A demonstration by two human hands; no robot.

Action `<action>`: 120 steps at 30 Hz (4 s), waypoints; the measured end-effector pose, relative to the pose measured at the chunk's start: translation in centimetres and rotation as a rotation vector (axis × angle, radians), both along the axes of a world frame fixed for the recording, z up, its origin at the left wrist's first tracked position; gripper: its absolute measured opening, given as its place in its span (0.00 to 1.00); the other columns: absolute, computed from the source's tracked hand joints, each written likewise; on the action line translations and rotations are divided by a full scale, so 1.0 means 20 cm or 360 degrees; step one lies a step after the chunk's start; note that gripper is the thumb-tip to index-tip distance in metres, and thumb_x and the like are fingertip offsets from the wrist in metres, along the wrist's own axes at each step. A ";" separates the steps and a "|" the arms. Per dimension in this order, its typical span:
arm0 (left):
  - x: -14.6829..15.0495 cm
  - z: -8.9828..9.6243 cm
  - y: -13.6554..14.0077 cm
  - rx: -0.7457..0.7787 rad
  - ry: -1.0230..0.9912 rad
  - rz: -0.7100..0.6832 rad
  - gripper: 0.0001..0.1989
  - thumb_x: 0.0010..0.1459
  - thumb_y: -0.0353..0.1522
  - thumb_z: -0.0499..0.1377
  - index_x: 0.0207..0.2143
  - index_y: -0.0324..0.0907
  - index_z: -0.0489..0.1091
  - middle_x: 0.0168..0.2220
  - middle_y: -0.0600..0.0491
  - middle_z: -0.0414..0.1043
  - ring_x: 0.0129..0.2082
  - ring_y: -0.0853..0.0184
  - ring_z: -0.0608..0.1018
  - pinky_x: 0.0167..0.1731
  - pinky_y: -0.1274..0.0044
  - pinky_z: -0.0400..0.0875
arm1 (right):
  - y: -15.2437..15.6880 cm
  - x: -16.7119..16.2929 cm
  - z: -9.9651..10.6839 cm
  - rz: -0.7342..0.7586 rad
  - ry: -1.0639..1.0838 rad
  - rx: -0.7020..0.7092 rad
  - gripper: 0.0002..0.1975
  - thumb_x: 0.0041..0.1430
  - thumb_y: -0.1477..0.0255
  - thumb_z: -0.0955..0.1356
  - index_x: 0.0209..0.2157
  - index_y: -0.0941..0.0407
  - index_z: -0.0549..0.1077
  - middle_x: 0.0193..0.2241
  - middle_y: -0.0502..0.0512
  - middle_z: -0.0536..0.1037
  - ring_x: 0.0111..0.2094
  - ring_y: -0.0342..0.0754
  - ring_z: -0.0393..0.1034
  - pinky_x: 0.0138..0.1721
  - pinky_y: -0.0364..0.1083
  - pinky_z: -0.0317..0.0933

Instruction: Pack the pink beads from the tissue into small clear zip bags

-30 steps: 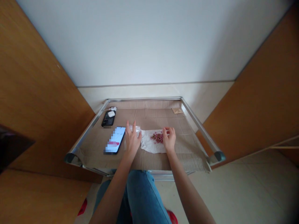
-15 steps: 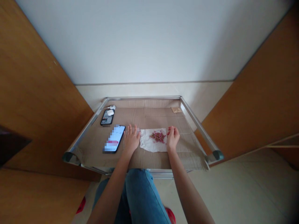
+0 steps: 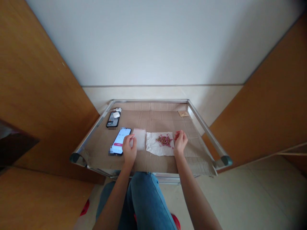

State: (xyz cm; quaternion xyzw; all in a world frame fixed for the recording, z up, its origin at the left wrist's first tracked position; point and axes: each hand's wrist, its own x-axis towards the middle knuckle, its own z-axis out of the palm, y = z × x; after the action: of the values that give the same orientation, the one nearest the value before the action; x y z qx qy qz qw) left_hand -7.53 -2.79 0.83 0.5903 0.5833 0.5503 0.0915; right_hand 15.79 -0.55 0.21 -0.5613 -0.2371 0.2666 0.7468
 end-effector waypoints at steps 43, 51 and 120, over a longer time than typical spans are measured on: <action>-0.02 -0.02 0.02 -0.0208 -0.0566 0.0096 0.11 0.54 0.39 0.54 0.25 0.41 0.62 0.21 0.58 0.65 0.23 0.71 0.68 0.26 0.79 0.62 | 0.00 0.01 0.02 -0.0014 0.0141 -0.0060 0.17 0.52 0.56 0.61 0.22 0.56 0.63 0.15 0.43 0.60 0.16 0.38 0.54 0.18 0.39 0.50; -0.03 -0.03 0.02 -0.0175 -0.0521 0.0086 0.10 0.53 0.39 0.55 0.27 0.41 0.64 0.23 0.58 0.64 0.23 0.71 0.66 0.26 0.79 0.60 | -0.01 0.00 0.03 -0.0028 0.0188 -0.0036 0.16 0.51 0.58 0.62 0.22 0.57 0.64 0.15 0.43 0.61 0.16 0.37 0.54 0.17 0.39 0.49; -0.03 -0.03 0.02 -0.0142 -0.0589 0.0064 0.08 0.52 0.37 0.57 0.31 0.41 0.66 0.26 0.56 0.66 0.25 0.70 0.69 0.27 0.78 0.62 | -0.02 0.00 0.04 -0.0026 0.0222 -0.0036 0.15 0.51 0.59 0.63 0.21 0.57 0.64 0.15 0.43 0.61 0.16 0.37 0.54 0.17 0.39 0.48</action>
State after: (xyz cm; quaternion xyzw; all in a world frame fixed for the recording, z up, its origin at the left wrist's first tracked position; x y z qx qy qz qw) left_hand -8.13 -2.30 0.20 0.4628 0.5920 0.6248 0.2122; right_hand 15.81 -0.86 0.99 -0.5517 -0.1769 0.3016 0.7572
